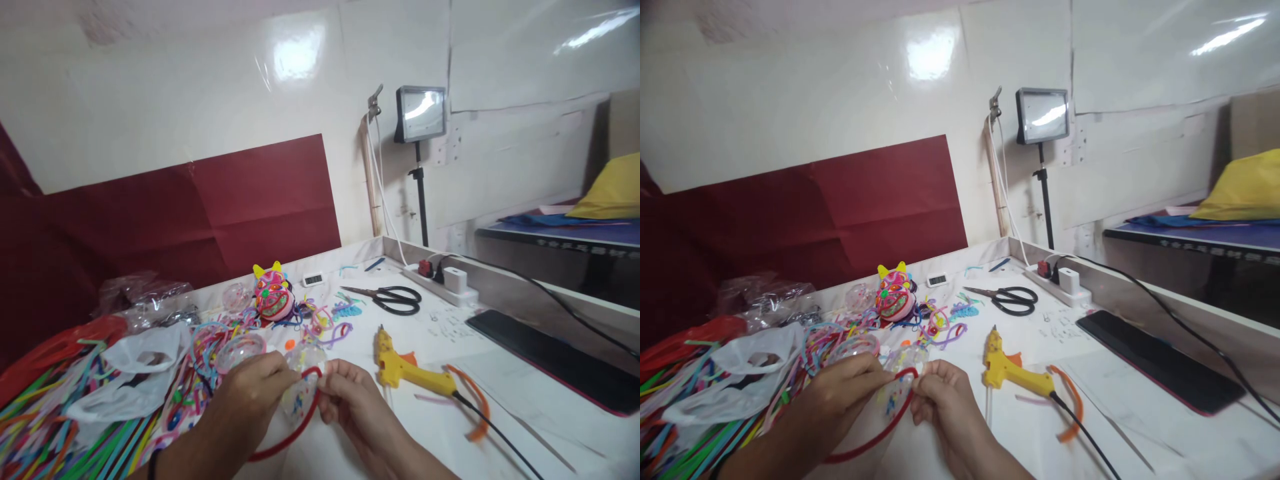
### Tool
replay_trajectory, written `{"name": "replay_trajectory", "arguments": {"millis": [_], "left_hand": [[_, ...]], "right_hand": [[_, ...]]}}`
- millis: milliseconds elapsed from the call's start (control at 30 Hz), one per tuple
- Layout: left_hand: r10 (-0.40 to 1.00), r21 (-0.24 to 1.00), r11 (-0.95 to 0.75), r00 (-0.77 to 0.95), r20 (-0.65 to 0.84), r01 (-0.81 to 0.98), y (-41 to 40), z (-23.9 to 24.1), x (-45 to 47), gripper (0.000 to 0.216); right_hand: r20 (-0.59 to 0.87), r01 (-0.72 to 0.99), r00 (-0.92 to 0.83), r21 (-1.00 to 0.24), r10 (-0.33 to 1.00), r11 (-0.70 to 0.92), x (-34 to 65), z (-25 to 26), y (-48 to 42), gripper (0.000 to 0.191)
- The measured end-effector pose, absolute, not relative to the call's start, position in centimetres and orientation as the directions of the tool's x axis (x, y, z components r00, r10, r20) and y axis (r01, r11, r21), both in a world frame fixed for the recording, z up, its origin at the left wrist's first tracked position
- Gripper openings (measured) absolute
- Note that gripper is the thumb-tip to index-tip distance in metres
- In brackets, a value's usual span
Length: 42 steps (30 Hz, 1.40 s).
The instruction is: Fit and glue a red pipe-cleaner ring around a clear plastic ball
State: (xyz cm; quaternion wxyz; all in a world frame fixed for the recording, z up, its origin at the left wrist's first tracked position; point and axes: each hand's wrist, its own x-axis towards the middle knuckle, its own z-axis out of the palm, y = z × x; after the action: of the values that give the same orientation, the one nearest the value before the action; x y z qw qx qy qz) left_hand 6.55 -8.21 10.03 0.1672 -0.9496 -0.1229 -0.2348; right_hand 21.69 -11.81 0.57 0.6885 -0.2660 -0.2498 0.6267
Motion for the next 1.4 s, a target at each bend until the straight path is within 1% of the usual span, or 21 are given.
{"name": "replay_trajectory", "arguments": {"millis": [133,233,433,600,700,867,1000,1133,1267,1400], "left_hand": [[0.163,-0.239,-0.919,0.855,0.492,0.312,-8.1,9.8,6.5,0.053],[0.169,-0.218,-0.924,0.847,0.504,0.314,-7.9,9.4,6.5,0.047],[0.151,-0.198,-0.928,0.804,0.575,0.316,-7.5,8.8,6.6,0.031],[0.162,-0.160,-0.936,0.786,0.597,0.315,-7.5,8.6,6.6,0.029],[0.169,-0.126,-0.944,0.776,0.607,0.305,-7.2,8.3,6.4,0.025],[0.217,-0.027,-0.955,0.757,0.616,0.295,-6.7,7.6,6.1,0.018],[0.254,0.025,-0.952,0.748,0.614,0.304,-6.6,7.3,6.1,0.019],[0.297,0.070,-0.943,0.733,0.612,0.324,-6.5,7.0,6.0,0.019],[0.342,0.091,-0.929,0.733,0.588,0.360,-6.3,6.7,5.9,0.021],[0.342,0.099,-0.930,0.738,0.582,0.353,-6.5,6.8,5.8,0.022]], "right_hand": [[0.017,-0.744,0.060,-0.666,0.998,0.056,21.9,0.8,-12.0,0.015],[0.017,-0.745,0.056,-0.665,0.998,0.053,22.0,0.8,-12.0,0.015],[0.006,-0.751,0.052,-0.659,0.999,0.044,22.0,0.7,-12.0,0.017],[-0.001,-0.756,0.058,-0.653,0.998,0.043,22.1,0.7,-11.9,0.018],[-0.005,-0.765,0.060,-0.642,0.998,0.042,22.1,0.8,-12.0,0.019],[-0.017,-0.768,0.080,-0.638,0.997,0.050,22.0,0.6,-11.9,0.020],[-0.017,-0.773,0.092,-0.632,0.996,0.060,21.8,0.4,-11.6,0.022],[-0.022,-0.778,0.061,-0.627,0.998,0.034,21.8,0.5,-11.4,0.026],[-0.016,-0.787,0.046,-0.617,0.999,0.026,21.9,0.7,-11.4,0.028],[-0.013,-0.784,0.036,-0.620,0.999,0.020,22.0,0.7,-11.4,0.028]]}}
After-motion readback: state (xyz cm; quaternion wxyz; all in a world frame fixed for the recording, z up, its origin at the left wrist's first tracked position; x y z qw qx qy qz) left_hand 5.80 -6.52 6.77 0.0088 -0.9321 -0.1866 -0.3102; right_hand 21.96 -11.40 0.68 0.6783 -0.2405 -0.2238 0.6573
